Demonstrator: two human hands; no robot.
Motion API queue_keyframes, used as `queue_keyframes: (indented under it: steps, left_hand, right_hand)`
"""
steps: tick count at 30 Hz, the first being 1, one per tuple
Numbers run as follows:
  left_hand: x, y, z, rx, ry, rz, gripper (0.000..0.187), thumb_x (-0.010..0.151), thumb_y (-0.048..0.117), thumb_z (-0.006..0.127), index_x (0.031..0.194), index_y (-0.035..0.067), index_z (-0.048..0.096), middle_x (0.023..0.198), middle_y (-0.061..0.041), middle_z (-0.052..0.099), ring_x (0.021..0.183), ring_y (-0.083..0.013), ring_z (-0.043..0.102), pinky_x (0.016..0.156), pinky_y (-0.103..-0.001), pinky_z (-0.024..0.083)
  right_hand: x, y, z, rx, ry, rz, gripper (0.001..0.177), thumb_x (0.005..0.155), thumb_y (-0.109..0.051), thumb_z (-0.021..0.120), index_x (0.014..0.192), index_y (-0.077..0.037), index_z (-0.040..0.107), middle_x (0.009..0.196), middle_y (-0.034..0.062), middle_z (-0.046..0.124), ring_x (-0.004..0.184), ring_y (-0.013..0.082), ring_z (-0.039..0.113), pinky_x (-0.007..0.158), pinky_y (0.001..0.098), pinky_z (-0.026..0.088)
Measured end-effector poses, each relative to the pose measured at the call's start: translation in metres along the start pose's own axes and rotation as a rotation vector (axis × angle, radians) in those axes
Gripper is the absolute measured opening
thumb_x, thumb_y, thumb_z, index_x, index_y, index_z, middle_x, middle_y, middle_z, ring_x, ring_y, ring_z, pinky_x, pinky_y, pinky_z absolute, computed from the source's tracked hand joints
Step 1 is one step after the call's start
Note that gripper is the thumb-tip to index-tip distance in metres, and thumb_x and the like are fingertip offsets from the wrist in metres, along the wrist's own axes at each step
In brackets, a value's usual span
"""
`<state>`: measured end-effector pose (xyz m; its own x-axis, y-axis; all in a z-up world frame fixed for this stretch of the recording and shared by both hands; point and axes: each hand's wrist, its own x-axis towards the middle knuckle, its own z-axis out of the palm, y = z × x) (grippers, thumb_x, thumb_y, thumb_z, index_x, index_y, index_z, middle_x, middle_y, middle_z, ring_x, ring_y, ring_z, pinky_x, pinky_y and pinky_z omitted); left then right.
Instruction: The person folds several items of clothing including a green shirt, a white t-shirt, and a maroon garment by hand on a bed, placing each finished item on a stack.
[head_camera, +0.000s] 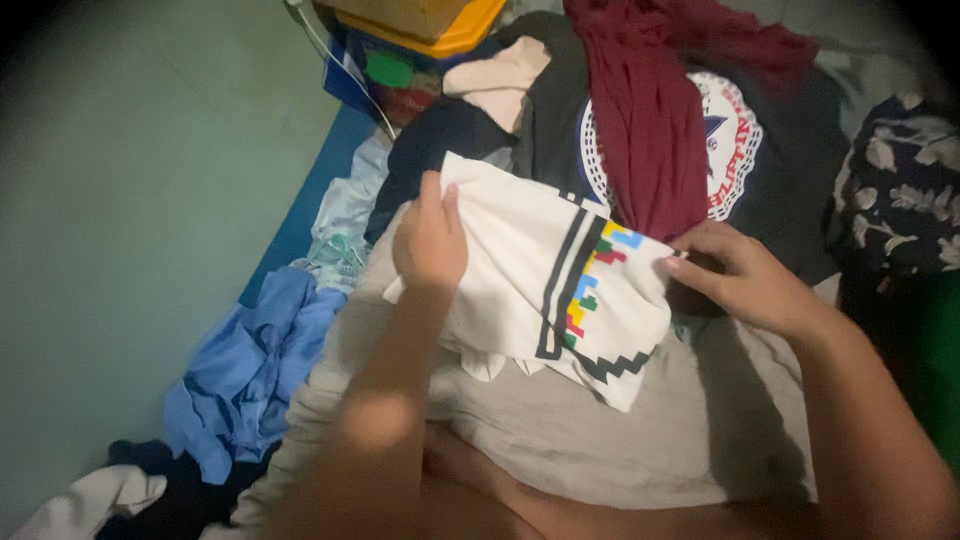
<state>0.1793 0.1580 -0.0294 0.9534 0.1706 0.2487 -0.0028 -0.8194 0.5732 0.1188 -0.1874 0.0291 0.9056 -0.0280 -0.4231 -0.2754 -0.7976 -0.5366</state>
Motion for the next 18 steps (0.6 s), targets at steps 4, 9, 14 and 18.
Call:
queue_keyframes:
  steps: [4,9,14,18]
  left_hand:
    - [0.000,-0.016,0.008,0.082,-0.007,0.044,0.024,0.107,0.030,0.051,0.116,0.008,0.053,0.089,-0.024,0.069,0.082,-0.0484,0.065,0.068,-0.059,0.047]
    - [0.008,-0.015,0.008,0.091,0.032,0.197,0.020,0.109,0.026,0.050,0.110,0.006,0.055,0.099,-0.022,0.068,0.089,-0.0445,0.066,0.077,-0.054,0.050]
    - [0.010,-0.010,0.012,0.039,0.074,0.183,0.020,0.102,0.021,0.053,0.110,0.003,0.057,0.103,-0.024,0.063,0.090,-0.0458,0.064,0.074,-0.052,0.050]
    - [0.011,-0.021,0.024,0.013,0.044,0.126,0.014,0.104,0.017,0.054,0.107,0.004,0.056,0.103,-0.020,0.066,0.100,-0.0458,0.064,0.086,-0.054,0.048]
  right_hand:
    - [0.012,0.014,-0.005,0.070,-0.061,-0.186,0.033,0.091,-0.037,0.071,0.097,-0.005,0.079,0.099,0.0138,0.066,0.095,0.0225,0.062,0.089,0.0389,0.050]
    - [0.011,0.021,-0.014,0.826,-0.217,-0.512,0.030,0.099,-0.034,0.061,0.081,-0.011,0.063,0.121,0.0053,0.065,0.101,0.0147,0.063,0.084,0.0351,0.055]
    - [0.011,0.024,-0.002,1.062,-0.268,-0.558,0.016,0.099,-0.021,0.069,0.088,-0.010,0.064,0.109,0.0041,0.068,0.093,0.0142,0.063,0.082,0.0336,0.053]
    - [0.021,0.031,0.000,0.707,-0.084,-0.380,0.019,0.102,-0.020,0.069,0.093,-0.004,0.063,0.090,0.0035,0.064,0.084,0.0124,0.056,0.078,0.0298,0.046]
